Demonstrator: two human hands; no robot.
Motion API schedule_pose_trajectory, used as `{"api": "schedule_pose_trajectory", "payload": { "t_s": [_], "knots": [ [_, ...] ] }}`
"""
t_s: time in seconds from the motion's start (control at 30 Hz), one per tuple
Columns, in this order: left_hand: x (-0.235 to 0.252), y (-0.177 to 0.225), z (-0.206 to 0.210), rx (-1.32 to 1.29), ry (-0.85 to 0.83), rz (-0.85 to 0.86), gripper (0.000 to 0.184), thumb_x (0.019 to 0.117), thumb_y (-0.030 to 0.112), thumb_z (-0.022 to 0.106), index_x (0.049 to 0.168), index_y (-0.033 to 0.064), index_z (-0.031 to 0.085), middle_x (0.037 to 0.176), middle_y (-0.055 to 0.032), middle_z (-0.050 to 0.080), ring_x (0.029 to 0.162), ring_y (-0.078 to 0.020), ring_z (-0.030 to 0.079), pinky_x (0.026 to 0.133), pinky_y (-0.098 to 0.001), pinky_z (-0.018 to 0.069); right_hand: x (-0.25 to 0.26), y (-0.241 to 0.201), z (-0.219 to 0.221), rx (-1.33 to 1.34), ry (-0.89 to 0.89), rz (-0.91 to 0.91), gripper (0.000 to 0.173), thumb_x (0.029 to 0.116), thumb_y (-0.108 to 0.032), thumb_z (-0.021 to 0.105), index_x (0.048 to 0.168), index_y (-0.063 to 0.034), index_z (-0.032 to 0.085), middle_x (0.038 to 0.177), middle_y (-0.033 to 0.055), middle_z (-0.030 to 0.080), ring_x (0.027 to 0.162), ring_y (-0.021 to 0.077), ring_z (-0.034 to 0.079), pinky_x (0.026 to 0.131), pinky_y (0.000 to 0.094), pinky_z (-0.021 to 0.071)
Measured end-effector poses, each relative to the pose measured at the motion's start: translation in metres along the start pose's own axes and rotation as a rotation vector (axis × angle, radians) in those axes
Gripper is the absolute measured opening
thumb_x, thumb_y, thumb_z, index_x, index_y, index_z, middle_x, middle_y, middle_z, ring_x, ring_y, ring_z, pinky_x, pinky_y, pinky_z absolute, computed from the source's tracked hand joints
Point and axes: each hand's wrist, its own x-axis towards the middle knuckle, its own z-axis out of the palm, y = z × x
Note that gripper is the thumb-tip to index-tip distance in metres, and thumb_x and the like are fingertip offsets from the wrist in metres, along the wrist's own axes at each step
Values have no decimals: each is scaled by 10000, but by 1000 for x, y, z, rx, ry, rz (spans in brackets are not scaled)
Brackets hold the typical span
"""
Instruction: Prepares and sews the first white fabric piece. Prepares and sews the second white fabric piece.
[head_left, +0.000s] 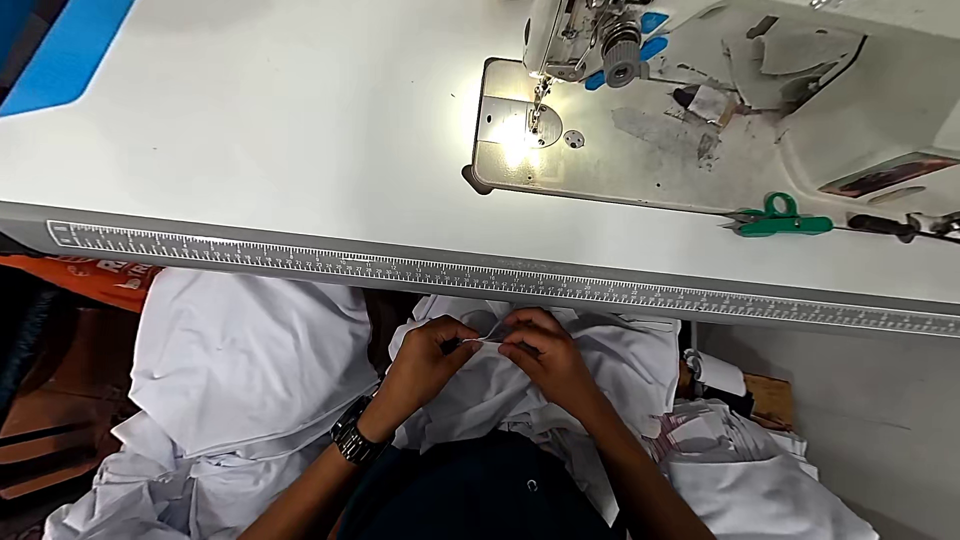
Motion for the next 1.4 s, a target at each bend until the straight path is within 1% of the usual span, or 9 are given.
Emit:
{"api": "schedule_pose_trajectory", "payload": {
  "t_s": [0.1, 0.4, 0.6, 0.67, 0.8, 0.93, 1.13, 1.3, 1.4],
  "knots": [
    [0, 0, 1, 17, 8, 17, 72, 921, 157, 739, 981, 138, 775, 957, 43, 714, 777, -49, 671, 699, -235, 597, -1, 6, -4, 23, -74, 10, 151, 984, -239, 688, 962, -111, 766, 1133, -5, 704, 1067, 112, 656, 927, 364, 556],
    [-2, 2, 2, -41, 70, -9, 61, 914, 145, 743, 963, 138, 778, 956, 40, 723, 763, -59, 672, 675, -240, 593, -4, -2, -4, 73, 74, 48, 75, 897, -142, 786, 901, -81, 743, 984, 0, 728, 905, 63, 695, 777, 233, 603],
    [-5, 9, -1, -53, 93, 42, 72, 931, 155, 717, 970, 133, 773, 965, 35, 717, 789, -64, 676, 696, -233, 596, 1, -5, -10, -53, 59, -92, 138, 945, -198, 738, 1032, -95, 769, 896, 8, 677, 825, 88, 652, 755, 251, 580],
    [-6, 8, -3, -19, 82, 88, 82, 940, 174, 710, 976, 137, 774, 964, 42, 716, 793, -52, 676, 698, -225, 597, 6, -3, -14, -86, 29, -160, 106, 957, -210, 721, 983, -123, 776, 963, -5, 674, 908, 93, 645, 816, 267, 570],
    [-7, 6, -11, 23, 10, 186, 114, 957, 208, 695, 1003, 150, 783, 971, 55, 708, 830, -42, 671, 730, -219, 595, 20, -3, -21, -74, -158, -215, 164, 997, -236, 642, 921, -127, 738, 1411, -3, 631, 1257, 135, 606, 1056, 410, 497],
    [-10, 4, -19, 63, -31, 190, 132, 963, 215, 679, 1013, 155, 785, 957, 66, 693, 830, -27, 652, 727, -205, 576, 31, -2, -16, 14, -246, -314, 146, 973, -169, 647, 891, -86, 735, 1218, 32, 717, 1311, 198, 576, 1152, 416, 432],
    [-16, 1, -23, 69, 78, 180, 116, 948, 246, 689, 959, 175, 780, 969, 72, 691, 843, -34, 651, 718, -220, 573, 25, -10, -14, -16, -94, -365, 86, 948, -144, 722, 934, -67, 759, 1029, 33, 725, 1024, 134, 681, 932, 304, 577],
    [-19, 13, -21, 77, 168, 310, 148, 957, 245, 673, 937, 146, 781, 1178, 30, 693, 1164, -129, 616, 993, -346, 526, 19, -25, -16, -20, 10, -341, 107, 914, -152, 746, 857, -62, 736, 982, 35, 721, 897, 80, 691, 780, 225, 600],
    [-24, 21, -17, -24, 201, 371, 142, 995, 204, 630, 995, 117, 742, 1057, 25, 713, 1015, -99, 680, 884, -300, 594, 17, -42, -20, -17, 59, -363, 123, 894, -140, 756, 811, -60, 711, 952, 39, 716, 855, 79, 685, 739, 214, 594]
  ]
}}
